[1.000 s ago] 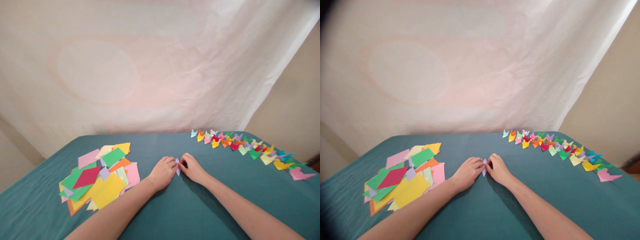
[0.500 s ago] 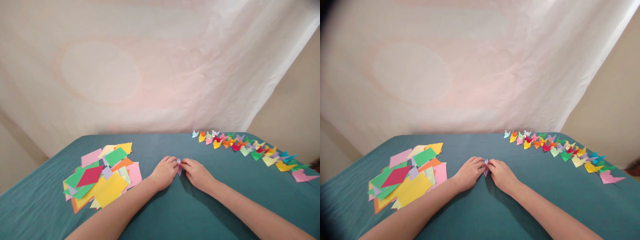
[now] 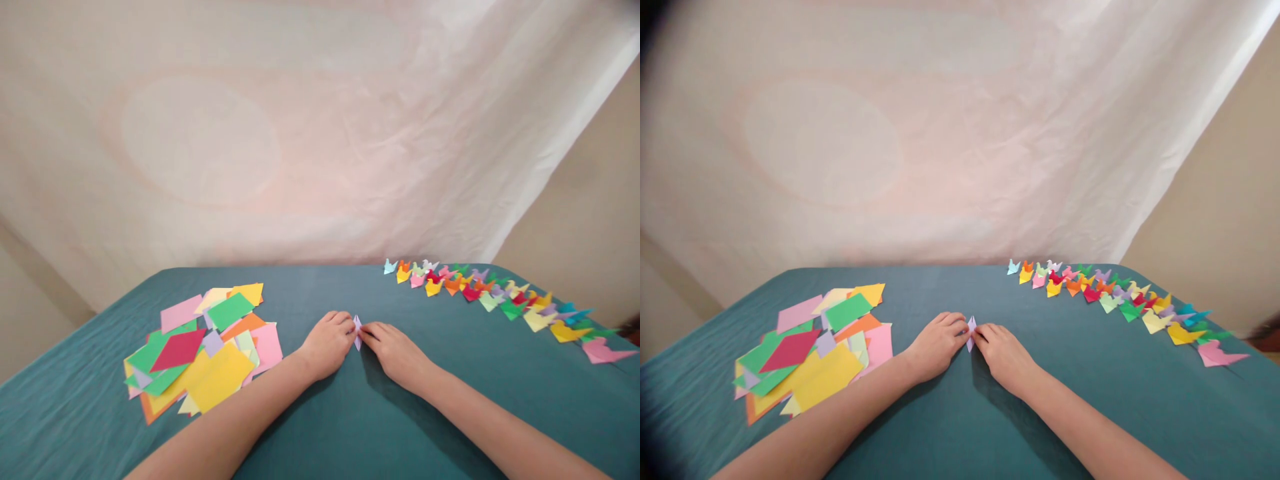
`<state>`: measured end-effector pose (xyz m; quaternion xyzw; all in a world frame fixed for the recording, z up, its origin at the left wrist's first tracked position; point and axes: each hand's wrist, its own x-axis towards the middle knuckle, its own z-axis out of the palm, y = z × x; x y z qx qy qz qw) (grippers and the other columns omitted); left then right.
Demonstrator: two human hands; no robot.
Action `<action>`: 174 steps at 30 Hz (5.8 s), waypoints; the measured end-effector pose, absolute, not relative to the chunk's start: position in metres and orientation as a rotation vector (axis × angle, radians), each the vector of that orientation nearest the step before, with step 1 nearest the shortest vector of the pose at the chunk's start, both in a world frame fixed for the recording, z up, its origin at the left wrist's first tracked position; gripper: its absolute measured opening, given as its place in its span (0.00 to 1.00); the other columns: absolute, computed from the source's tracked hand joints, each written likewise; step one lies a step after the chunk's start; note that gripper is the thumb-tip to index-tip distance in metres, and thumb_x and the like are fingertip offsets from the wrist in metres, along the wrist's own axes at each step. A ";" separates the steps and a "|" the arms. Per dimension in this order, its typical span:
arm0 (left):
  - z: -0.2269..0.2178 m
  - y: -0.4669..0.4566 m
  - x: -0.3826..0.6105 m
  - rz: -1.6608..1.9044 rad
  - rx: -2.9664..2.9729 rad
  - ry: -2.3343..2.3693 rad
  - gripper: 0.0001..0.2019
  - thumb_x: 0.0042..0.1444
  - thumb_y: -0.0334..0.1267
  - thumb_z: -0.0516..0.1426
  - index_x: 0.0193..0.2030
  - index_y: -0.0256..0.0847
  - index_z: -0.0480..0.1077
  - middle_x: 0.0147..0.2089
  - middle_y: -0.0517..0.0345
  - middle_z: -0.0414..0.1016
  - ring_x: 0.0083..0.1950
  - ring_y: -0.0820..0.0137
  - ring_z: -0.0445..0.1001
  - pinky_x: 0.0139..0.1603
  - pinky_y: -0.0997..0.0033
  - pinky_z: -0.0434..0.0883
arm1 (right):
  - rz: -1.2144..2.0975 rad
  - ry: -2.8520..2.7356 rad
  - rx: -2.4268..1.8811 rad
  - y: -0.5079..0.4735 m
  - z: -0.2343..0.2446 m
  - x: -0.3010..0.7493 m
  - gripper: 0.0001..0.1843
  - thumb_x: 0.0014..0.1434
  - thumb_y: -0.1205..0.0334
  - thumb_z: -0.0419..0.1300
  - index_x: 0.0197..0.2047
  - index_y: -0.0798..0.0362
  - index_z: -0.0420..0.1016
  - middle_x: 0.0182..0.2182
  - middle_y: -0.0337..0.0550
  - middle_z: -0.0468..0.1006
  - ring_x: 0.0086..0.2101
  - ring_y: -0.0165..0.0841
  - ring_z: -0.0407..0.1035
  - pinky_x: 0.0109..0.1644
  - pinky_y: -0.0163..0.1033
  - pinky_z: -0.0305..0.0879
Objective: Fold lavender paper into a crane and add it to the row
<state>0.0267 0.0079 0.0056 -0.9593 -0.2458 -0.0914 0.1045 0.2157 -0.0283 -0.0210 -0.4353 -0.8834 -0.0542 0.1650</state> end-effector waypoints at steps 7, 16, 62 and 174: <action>0.008 0.005 0.030 -0.217 -2.803 -0.716 0.09 0.59 0.31 0.51 0.43 0.35 0.70 0.43 0.50 0.70 0.53 0.62 0.62 0.53 0.63 0.59 | -0.229 -2.585 -1.427 -0.029 -0.015 0.203 0.15 0.57 0.76 0.49 0.43 0.58 0.73 0.41 0.53 0.73 0.40 0.41 0.67 0.42 0.44 0.64; 0.009 0.005 0.027 -0.240 -2.772 -0.764 0.11 0.60 0.32 0.50 0.46 0.37 0.69 0.46 0.49 0.69 0.56 0.61 0.60 0.53 0.61 0.59 | -0.149 -2.577 -1.385 -0.029 -0.012 0.210 0.19 0.57 0.76 0.48 0.47 0.57 0.73 0.43 0.53 0.73 0.43 0.41 0.67 0.44 0.44 0.65; 0.006 0.010 0.024 -0.271 -2.845 -0.724 0.11 0.57 0.30 0.51 0.44 0.34 0.71 0.46 0.48 0.70 0.57 0.61 0.60 0.56 0.61 0.60 | 0.097 -2.561 -1.313 -0.030 -0.009 0.224 0.23 0.60 0.72 0.47 0.56 0.51 0.67 0.52 0.48 0.69 0.50 0.38 0.64 0.52 0.44 0.61; -0.015 0.018 0.041 -1.829 -3.394 -1.578 0.14 0.50 0.34 0.60 0.40 0.39 0.58 0.28 0.64 0.69 0.28 0.76 0.68 0.31 0.76 0.64 | 0.665 -1.734 -1.270 -0.034 -0.012 0.213 0.12 0.60 0.57 0.52 0.29 0.54 0.69 0.30 0.40 0.72 0.32 0.32 0.66 0.37 0.36 0.60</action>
